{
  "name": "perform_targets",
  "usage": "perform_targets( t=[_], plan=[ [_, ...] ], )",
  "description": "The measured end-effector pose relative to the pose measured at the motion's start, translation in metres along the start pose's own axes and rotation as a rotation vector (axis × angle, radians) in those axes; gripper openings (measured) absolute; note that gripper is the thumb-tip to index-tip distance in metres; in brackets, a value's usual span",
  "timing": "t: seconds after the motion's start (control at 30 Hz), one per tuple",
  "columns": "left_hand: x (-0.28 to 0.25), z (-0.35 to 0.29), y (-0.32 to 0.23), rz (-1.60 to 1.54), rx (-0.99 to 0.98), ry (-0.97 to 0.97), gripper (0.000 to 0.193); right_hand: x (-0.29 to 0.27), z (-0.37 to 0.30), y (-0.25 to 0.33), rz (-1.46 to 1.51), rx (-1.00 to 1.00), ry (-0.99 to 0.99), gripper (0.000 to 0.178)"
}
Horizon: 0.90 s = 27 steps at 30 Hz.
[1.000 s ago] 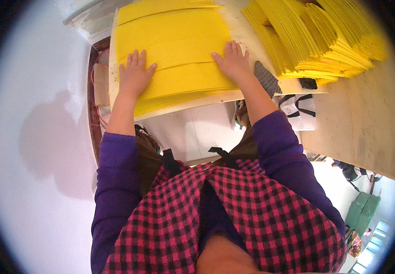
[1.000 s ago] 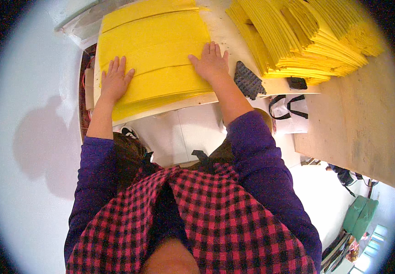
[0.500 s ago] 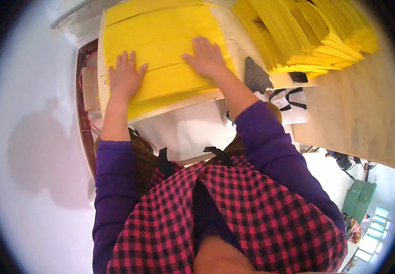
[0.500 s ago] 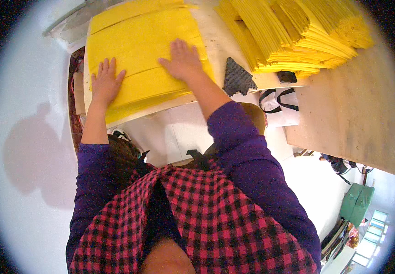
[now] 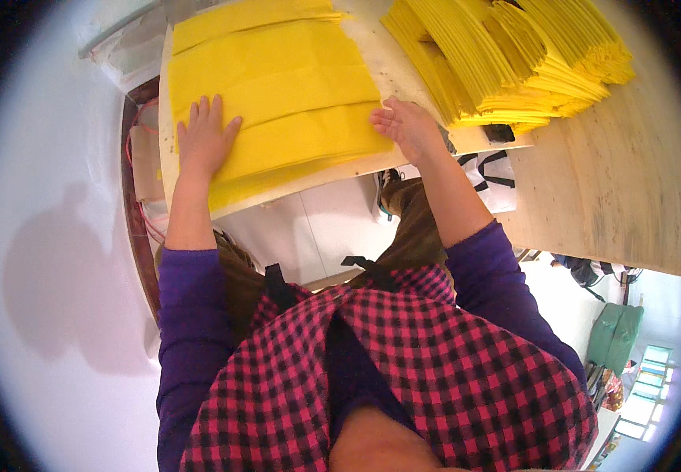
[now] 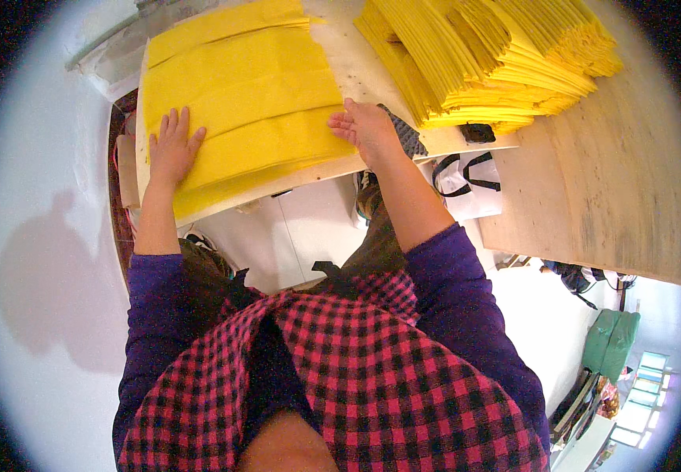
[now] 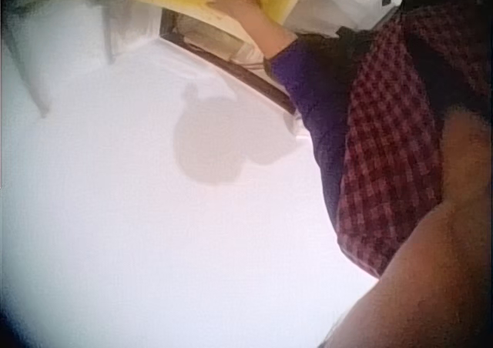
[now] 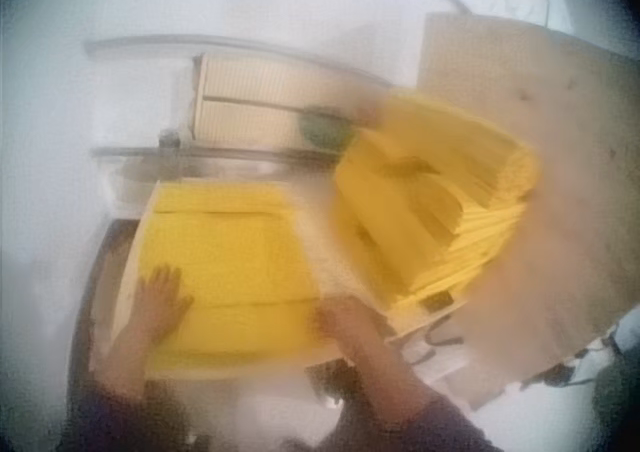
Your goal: The person folds yellow fabric pieces on a table, aligning edges and pressing folds flat. The folded pieces are stacked into a growing pile on the table.
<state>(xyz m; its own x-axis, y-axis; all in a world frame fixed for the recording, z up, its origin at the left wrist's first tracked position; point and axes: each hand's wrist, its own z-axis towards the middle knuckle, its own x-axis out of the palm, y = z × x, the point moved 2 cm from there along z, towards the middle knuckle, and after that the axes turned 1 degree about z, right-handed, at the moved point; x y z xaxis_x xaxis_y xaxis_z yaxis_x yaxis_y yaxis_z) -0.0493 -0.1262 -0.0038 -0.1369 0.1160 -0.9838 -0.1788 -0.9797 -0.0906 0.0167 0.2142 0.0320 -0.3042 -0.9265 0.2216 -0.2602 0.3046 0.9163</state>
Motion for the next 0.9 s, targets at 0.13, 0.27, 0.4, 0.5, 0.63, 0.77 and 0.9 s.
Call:
perform_targets(
  t=[0.13, 0.27, 0.4, 0.5, 0.63, 0.77, 0.9],
  plan=[
    [0.000, -0.002, 0.001, -0.021, -0.003, 0.005, 0.067, 0.000, 0.025, -0.003, 0.137, 0.178, -0.014, 0.044],
    [0.004, -0.001, 0.004, -0.040, -0.006, 0.007, 0.067, 0.002, 0.059, 0.001, 0.154, 0.171, 0.052, 0.040],
    [0.006, -0.002, 0.006, -0.127, -0.009, -0.063, 0.065, 0.009, 0.077, 0.005, 0.043, 0.106, 0.025, 0.029],
    [-0.008, -0.006, 0.009, -0.173, -0.005, -0.303, 0.059, 0.015, 0.078, 0.010, -0.102, 0.115, -0.027, 0.023],
    [-0.035, -0.024, 0.020, -1.002, -0.094, -0.198, 0.051, 0.016, 0.078, 0.018, -0.056, 0.127, -0.040, 0.019],
    [-0.033, -0.051, -0.005, -2.031, -0.625, 0.319, 0.047, 0.010, 0.078, 0.018, -0.010, 0.155, 0.040, 0.021],
    [-0.027, -0.054, -0.014, -2.434, -0.753, 0.242, 0.051, 0.000, 0.070, 0.012, 0.033, 0.173, 0.108, 0.023]
  ],
)
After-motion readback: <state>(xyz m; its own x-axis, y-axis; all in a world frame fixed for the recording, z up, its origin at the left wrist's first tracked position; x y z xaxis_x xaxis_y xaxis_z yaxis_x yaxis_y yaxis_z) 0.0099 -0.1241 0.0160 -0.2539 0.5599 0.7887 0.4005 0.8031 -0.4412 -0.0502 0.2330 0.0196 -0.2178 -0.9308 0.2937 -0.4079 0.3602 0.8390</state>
